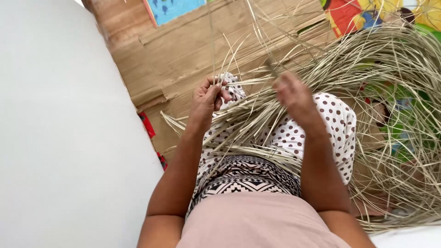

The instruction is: Weaving natural fibers together using a small wooden tool to form a braided structure.

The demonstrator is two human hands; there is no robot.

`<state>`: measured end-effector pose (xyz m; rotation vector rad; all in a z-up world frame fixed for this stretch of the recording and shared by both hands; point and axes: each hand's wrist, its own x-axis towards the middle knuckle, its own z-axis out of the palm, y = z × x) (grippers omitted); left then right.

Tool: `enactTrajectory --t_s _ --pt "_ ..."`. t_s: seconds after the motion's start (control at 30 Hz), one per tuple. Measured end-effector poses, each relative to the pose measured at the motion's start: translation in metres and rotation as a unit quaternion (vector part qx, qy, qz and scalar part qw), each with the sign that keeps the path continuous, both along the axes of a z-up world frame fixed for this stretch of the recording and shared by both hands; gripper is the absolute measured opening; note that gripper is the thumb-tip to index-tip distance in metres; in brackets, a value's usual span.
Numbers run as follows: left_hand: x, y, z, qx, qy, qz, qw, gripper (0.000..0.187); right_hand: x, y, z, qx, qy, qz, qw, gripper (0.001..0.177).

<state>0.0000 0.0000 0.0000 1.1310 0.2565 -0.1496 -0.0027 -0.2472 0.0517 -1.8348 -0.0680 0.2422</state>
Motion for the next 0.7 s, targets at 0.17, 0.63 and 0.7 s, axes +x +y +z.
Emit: enactTrajectory --t_s 0.17,0.63,0.7 --pt "-0.008 -0.015 -0.014 0.025 0.009 -0.039 0.999 0.011 -0.029 0.039 -0.034 -0.118 0.012 -0.035 0.992 0.029" --pt "-0.027 -0.029 -0.007 0.099 -0.023 -0.035 0.994 0.008 -0.017 0.046 -0.022 -0.336 -0.063 -0.002 0.940 0.030" --pt "-0.029 -0.033 -0.007 0.109 -0.031 -0.032 0.993 0.008 -0.016 0.044 -0.019 -0.332 -0.069 0.000 0.941 0.029"
